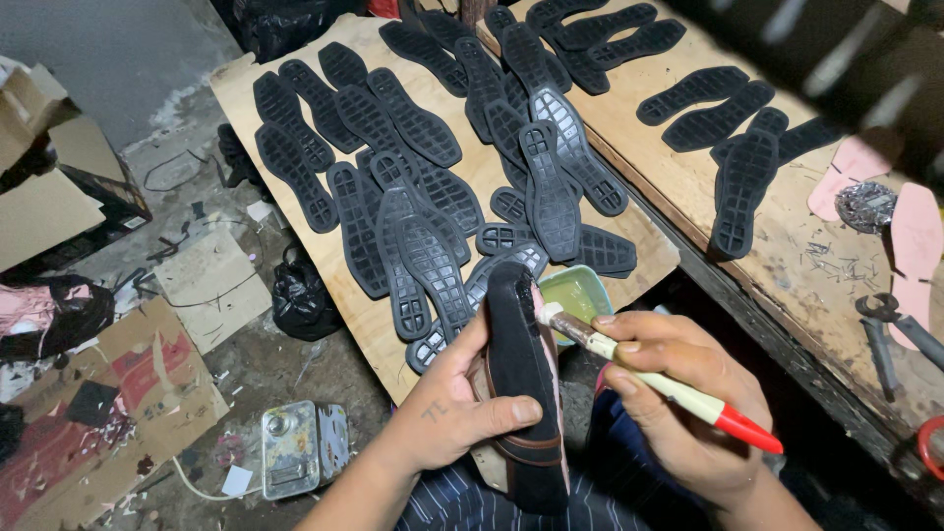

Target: The person holds a shoe in one hand and uses a brush to apply glue from a small container onto the edge of the shoe's sole, rotating the shoe to coat different sections of the sole edge. The person dips the brush back into the glue container and continues brushing along the sole perimeter.

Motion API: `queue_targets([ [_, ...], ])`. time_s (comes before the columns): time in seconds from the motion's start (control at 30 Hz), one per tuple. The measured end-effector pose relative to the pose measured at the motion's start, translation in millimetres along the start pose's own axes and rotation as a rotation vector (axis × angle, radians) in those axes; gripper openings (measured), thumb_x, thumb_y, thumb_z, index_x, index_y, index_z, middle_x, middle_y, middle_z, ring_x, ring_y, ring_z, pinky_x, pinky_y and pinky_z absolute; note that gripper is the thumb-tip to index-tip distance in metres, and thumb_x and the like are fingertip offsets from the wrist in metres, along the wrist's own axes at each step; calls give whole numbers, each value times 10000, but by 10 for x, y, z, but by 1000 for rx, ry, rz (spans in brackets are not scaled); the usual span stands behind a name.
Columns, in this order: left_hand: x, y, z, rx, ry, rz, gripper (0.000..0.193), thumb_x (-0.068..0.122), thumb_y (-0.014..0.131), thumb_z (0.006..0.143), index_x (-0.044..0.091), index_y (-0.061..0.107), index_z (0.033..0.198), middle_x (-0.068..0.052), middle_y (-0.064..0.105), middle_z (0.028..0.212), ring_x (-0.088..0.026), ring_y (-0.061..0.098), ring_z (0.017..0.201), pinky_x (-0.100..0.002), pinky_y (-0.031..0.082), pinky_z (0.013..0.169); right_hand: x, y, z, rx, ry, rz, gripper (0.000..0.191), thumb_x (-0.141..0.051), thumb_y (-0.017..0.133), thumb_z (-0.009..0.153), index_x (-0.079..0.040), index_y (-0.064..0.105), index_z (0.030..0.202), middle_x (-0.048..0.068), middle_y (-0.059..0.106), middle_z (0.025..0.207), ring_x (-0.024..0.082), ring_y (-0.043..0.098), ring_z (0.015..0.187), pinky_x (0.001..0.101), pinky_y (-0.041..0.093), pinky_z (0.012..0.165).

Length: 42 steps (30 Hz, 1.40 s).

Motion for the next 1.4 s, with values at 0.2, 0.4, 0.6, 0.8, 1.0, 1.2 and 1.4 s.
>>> queue_targets([
  [0.2,4,1,7,19,-5,10,947,140,811,836,21,295,1622,-75,551,1381,-168,545,1278,-336,440,1126,-5,60,24,-30,-14,-42,256,53,714,887,-11,618,1115,224,693,1224,257,719,1058,355,588,932],
  [0.4,-11,-10,13,42,-3,6,945,136,804,837,0,300,1625,-100,546,1404,-191,534,1300,-361,429,1142,-9,67,10,-38,-14,-77,238,54,708,878,-3,628,1095,219,696,1200,268,722,1073,360,584,946],
  [0.6,-11,-22,24,38,36,29,942,148,778,855,-10,262,1627,-100,495,1508,-197,474,1409,-358,367,1204,-29,62,7,-62,-1,-67,229,44,704,878,2,628,1089,224,703,1197,253,732,1039,344,588,912],
  [0.8,-65,-82,29,43,14,-62,968,179,798,858,-9,239,1625,-103,497,1489,-203,493,1371,-382,390,1180,0,46,-65,-93,6,-89,220,30,696,879,-8,626,1083,190,717,1166,245,739,1036,338,593,920],
  [1.0,-231,-310,-17,144,53,-25,879,276,766,907,-4,309,1604,-108,532,1448,-222,522,1337,-375,411,1152,384,-69,-135,-36,242,71,148,40,683,914,21,687,1061,186,727,1120,240,699,972,327,565,885],
  [1.2,-543,-579,-217,435,-107,-582,697,534,546,993,25,438,1457,-209,578,1346,-349,608,1197,-545,524,1013,1303,-22,8,-134,207,-489,151,-141,723,913,-52,758,1030,148,682,1229,318,623,1150,414,484,1003],
  [1.4,-835,-630,-555,647,-232,-678,729,632,381,928,88,509,1397,-169,654,1289,-347,653,1154,-571,544,943,1716,164,-50,-134,100,-810,187,-252,804,795,-98,799,901,177,606,1341,433,466,1280,509,346,1059],
])
Point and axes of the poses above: each hand's wrist, its own z-axis towards the middle knuckle, its own y-axis out of the palm, x = y × z, the point moved 3 cm from there along z, towards the middle knuckle
